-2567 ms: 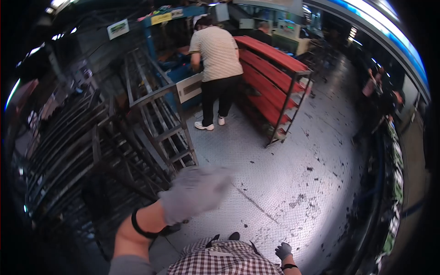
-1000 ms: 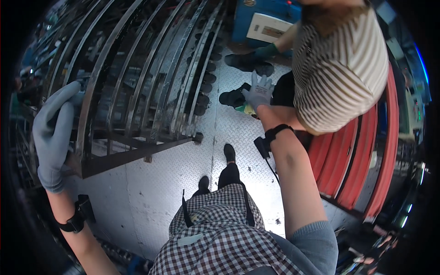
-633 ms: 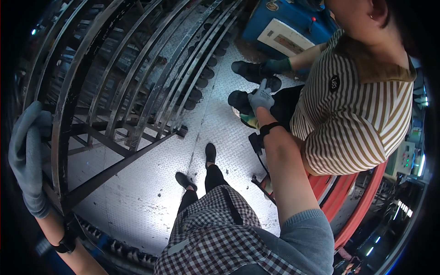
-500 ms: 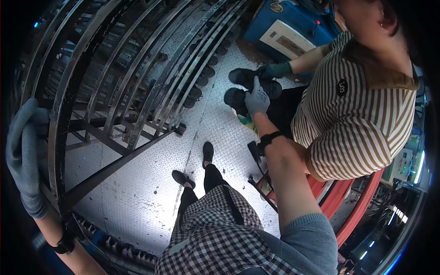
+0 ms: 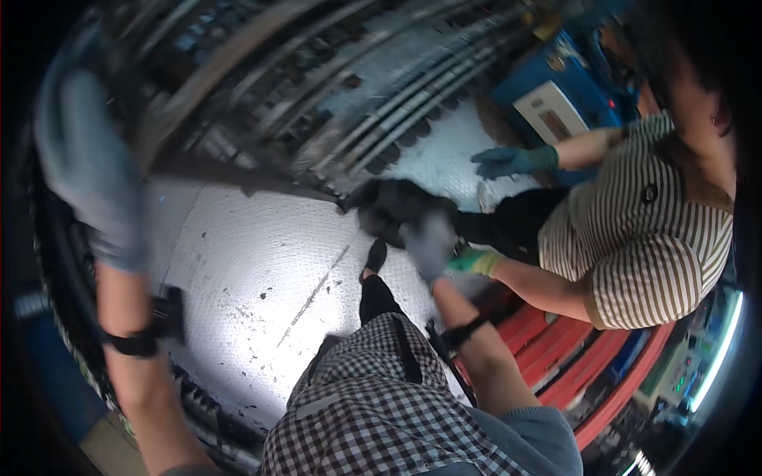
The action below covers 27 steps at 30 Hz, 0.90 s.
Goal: Applying insoles and uppers to a sole-attaching machine in a footwear factory.
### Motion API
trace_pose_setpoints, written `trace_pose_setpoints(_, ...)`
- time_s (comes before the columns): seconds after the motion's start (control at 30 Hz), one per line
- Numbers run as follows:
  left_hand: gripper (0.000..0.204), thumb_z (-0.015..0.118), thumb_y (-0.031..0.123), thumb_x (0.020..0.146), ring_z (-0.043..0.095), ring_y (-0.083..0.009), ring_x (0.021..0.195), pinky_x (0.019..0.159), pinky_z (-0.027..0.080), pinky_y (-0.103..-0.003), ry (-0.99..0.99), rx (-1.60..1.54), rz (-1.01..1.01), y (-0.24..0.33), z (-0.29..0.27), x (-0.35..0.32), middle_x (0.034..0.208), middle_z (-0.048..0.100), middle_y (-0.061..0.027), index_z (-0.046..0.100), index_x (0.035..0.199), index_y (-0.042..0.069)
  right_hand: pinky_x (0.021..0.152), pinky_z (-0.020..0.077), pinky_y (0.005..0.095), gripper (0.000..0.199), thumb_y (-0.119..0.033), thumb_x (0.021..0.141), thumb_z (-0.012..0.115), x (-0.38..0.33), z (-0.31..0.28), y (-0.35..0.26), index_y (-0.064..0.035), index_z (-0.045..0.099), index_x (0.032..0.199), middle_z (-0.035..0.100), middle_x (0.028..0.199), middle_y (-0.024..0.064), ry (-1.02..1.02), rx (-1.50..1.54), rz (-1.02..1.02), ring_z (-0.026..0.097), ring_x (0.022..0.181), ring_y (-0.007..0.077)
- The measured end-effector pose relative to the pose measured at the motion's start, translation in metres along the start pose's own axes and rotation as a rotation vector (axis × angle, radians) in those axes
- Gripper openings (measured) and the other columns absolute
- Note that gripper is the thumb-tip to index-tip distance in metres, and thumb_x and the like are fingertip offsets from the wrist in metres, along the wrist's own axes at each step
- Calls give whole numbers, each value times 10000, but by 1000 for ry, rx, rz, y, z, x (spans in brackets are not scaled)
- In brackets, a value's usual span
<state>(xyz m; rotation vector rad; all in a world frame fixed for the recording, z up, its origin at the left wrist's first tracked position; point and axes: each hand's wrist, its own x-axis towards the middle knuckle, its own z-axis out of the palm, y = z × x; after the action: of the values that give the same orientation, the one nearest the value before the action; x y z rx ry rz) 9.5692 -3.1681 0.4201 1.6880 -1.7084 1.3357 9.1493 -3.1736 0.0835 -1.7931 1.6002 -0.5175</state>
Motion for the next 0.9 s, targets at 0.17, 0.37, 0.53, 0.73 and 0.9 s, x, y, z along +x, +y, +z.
trace_pose_setpoints(0.17,1052,807,242,785,250,-376,1529,1258,119,-534,-630,-419,-906,94,-204,-234,1609,308,-261,190,1585,-54,915,537,330,384,-113,986,660,-151,106,-137,-31,589,1354,686,1212,59,-744,981,234,653,1063,148)
trace_pose_setpoints(0.37,1292,849,354,799,500,-347,1364,1123,416,-383,-394,-690,-1955,116,-419,-414,1450,479,-284,-70,1600,-75,1077,516,413,476,-50,1028,557,-345,211,-278,-84,468,1494,574,1426,84,-1474,1205,457,580,1290,245)
trace_pose_setpoints(0.53,1245,827,330,756,646,-440,1065,932,531,-477,-299,210,-2105,86,-610,-489,1253,596,-304,4,1612,-42,1125,477,448,443,-160,1044,574,-574,284,-350,-71,480,1468,583,1425,113,-1995,783,625,573,1307,268)
trace_pose_setpoints(0.73,1112,815,197,787,681,-352,1117,966,539,-431,563,635,-2439,132,-789,-536,1363,591,-255,96,1612,-1,891,559,385,498,-389,1001,671,-815,241,-373,-139,507,1399,681,1203,101,-2226,-127,473,648,1115,256)
trace_pose_setpoints(0.9,485,601,30,963,626,-204,1168,1029,500,-344,1670,562,-1848,194,-869,-583,1353,616,-109,501,1436,-5,684,570,334,449,-391,1005,666,-927,269,-375,-125,525,1336,700,1049,99,-2335,-523,1,686,826,207)
